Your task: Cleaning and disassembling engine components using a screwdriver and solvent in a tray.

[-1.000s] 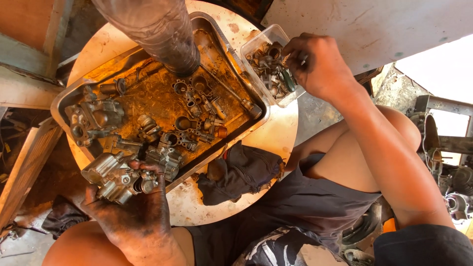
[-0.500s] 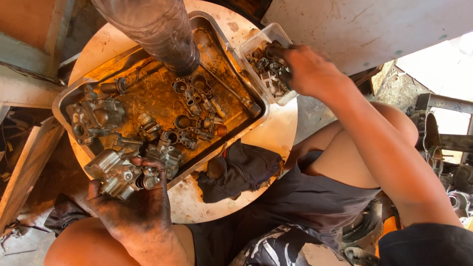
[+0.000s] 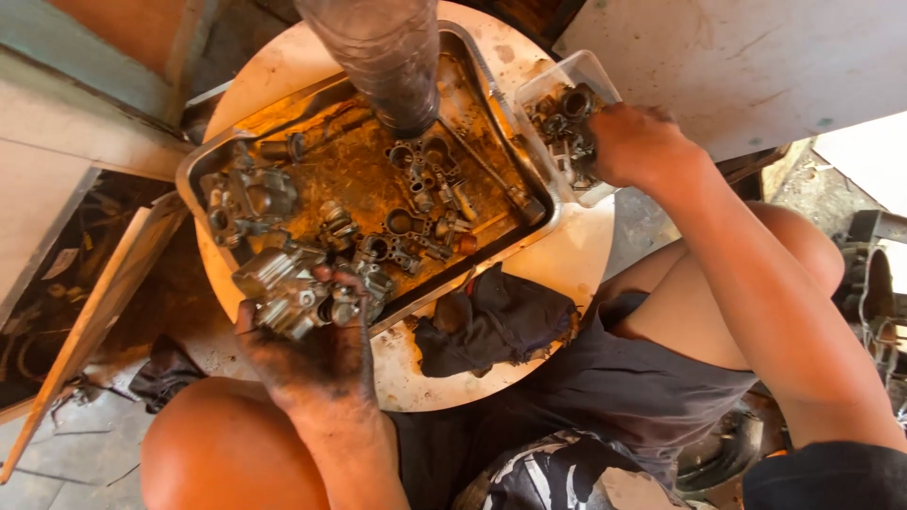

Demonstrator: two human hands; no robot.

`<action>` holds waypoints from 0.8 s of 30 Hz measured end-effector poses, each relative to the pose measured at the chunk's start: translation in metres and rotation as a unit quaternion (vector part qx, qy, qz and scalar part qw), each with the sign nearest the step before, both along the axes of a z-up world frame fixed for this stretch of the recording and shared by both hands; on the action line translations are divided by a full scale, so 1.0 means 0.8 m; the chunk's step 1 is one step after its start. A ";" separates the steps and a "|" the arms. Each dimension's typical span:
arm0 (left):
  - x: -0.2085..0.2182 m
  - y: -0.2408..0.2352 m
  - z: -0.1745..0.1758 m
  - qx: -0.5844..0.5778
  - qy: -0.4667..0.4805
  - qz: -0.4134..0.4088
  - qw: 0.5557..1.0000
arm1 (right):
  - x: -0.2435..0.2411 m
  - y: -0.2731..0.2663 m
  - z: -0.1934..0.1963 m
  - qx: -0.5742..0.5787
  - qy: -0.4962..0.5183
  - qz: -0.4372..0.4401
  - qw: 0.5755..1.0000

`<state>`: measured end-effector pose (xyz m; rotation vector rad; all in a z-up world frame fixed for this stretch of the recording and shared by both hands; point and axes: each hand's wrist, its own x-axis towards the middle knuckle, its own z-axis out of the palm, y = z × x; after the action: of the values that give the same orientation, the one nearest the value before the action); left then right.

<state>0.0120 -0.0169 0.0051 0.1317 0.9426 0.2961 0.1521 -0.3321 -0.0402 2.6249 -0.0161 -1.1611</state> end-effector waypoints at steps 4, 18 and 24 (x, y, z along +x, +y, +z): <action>0.001 -0.003 0.001 0.032 0.031 -0.010 0.999 | -0.006 0.004 0.003 0.125 -0.190 0.066 0.971; -0.041 -0.027 -0.070 0.436 0.025 -0.150 0.887 | -0.158 0.189 0.013 0.752 -0.175 -0.025 0.635; -0.057 -0.028 -0.128 0.793 0.018 -0.199 0.575 | -0.160 0.191 -0.024 0.765 -0.169 -0.140 0.606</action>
<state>-0.0339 -0.0390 -0.0971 2.0185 0.3691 0.6463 0.0238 -0.1792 -0.0594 4.4509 0.9485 -0.6987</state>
